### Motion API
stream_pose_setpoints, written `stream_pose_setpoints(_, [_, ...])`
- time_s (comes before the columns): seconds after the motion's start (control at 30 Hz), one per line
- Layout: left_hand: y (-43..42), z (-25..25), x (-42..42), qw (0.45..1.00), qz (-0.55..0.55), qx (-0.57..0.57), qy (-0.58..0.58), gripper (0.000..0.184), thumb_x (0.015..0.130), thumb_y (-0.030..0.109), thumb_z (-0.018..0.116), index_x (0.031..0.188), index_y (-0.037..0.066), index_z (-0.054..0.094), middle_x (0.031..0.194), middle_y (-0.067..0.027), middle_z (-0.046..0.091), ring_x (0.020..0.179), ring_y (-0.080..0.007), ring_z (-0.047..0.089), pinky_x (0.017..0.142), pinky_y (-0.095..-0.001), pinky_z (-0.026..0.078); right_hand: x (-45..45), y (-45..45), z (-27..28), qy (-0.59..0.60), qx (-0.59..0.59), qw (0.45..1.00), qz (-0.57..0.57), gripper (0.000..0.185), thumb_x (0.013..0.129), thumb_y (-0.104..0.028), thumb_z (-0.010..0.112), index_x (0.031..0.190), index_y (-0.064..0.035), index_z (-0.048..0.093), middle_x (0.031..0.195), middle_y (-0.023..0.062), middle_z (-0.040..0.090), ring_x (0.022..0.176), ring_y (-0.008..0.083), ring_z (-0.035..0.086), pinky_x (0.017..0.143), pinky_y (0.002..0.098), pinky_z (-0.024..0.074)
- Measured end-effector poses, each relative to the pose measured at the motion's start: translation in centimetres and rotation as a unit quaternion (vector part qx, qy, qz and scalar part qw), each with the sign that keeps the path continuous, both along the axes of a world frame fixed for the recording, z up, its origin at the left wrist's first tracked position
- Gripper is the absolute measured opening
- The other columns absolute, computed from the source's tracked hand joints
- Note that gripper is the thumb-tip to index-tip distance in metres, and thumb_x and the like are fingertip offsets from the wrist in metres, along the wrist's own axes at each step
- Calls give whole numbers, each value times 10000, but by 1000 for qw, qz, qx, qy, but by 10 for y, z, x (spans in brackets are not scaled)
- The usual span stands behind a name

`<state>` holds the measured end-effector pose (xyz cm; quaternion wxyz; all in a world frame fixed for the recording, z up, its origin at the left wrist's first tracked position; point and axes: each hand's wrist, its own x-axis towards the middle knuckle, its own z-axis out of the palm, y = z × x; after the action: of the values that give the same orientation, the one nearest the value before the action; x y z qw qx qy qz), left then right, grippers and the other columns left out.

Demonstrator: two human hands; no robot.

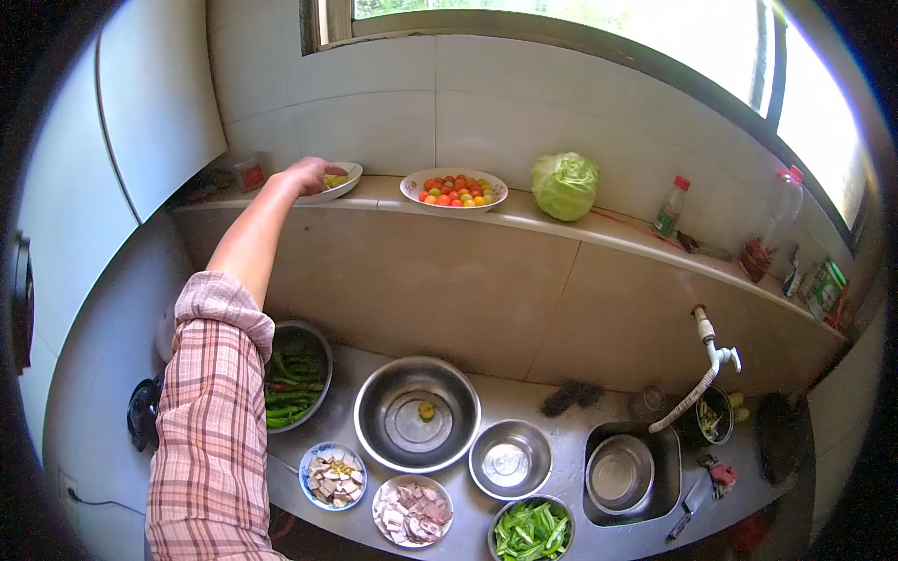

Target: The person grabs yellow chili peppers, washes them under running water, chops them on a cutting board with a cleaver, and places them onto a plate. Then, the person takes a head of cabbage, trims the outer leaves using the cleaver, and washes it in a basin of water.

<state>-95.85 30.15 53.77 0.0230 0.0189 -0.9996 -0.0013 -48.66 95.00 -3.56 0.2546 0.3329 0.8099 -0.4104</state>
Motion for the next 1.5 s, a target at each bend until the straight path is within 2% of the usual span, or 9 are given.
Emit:
stream_pose_setpoints(0.23, [1, -5, -29, 996, 1, -14, -87, 664, 753, -37, 499, 1349, 254, 464, 1345, -109, 494, 1206, -277, 495, 997, -361, 408, -6, -4, -2, -11, -6, 1000, -9, 174, 686, -135, 741, 795, -14, 678, 749, 91, 676, 672, 176, 635, 637, 309, 506])
stream_pose_setpoints(0.43, [7, -11, -32, 999, 34, 9, -22, 488, 809, 28, 497, 1284, 137, 531, 1262, -132, 559, 1138, -286, 549, 944, -366, 439, -4, -5, -4, -14, -12, 1000, -23, 166, 688, -128, 738, 793, -14, 677, 746, 91, 675, 671, 176, 635, 636, 309, 507])
stream_pose_setpoints(0.63, [-14, -31, -57, 998, 12, -9, 67, 273, 819, 125, 568, 1080, 67, 624, 1064, -187, 637, 998, -325, 603, 833, -384, 469, -2, -8, -4, -15, -15, 999, -30, 158, 690, -122, 735, 790, -14, 677, 744, 91, 674, 671, 176, 635, 636, 309, 507])
stream_pose_setpoints(0.83, [-40, -39, -67, 968, 15, 131, 212, 230, 843, 133, 557, 1050, 53, 617, 1008, -158, 659, 876, -317, 641, 791, -378, 491, -3, -10, -4, -16, -15, 999, -29, 150, 692, -115, 732, 788, -14, 676, 741, 91, 673, 670, 176, 635, 635, 310, 507])
stream_pose_setpoints(0.93, [-43, -37, -65, 904, 1, 245, 350, 226, 843, 110, 562, 1063, 68, 595, 865, -130, 669, 693, -234, 643, 619, -357, 505, -4, -11, -4, -17, -15, 999, -28, 146, 693, -112, 731, 787, -14, 675, 740, 91, 673, 670, 176, 635, 635, 310, 507])
stream_pose_setpoints(1.13, [-35, -11, -47, 701, 98, 641, 295, 250, 903, 104, 539, 1140, 87, 463, 785, -110, 607, 526, -124, 523, 396, -250, 418, -6, -11, -6, -18, -16, 999, -23, 139, 695, -105, 728, 785, -14, 675, 737, 91, 672, 670, 176, 635, 634, 310, 508])
stream_pose_setpoints(1.23, [-47, -10, -47, 569, 40, 793, 213, 185, 945, 134, 496, 1098, 51, 435, 829, -145, 590, 521, -150, 524, 396, -251, 436, -5, -10, -5, -19, -19, 999, -23, 135, 696, -102, 726, 784, -14, 674, 736, 91, 672, 670, 176, 635, 634, 310, 508])
stream_pose_setpoints(1.43, [-26, 1, -30, 457, 5, 873, 170, 184, 964, 151, 465, 1075, 6, 445, 894, -149, 561, 596, -135, 514, 438, -194, 462, -7, -8, -5, -20, -18, 999, -19, 127, 697, -96, 723, 782, -15, 673, 733, 91, 671, 669, 176, 635, 634, 310, 508])
stream_pose_setpoints(1.5, [-29, 2, -27, 476, -3, 866, 152, 164, 953, 131, 484, 1055, 5, 460, 866, -130, 561, 587, -125, 508, 435, -189, 462, -7, -7, -5, -22, -17, 999, -21, 124, 698, -93, 722, 781, -15, 673, 732, 91, 671, 669, 176, 635, 633, 310, 508])
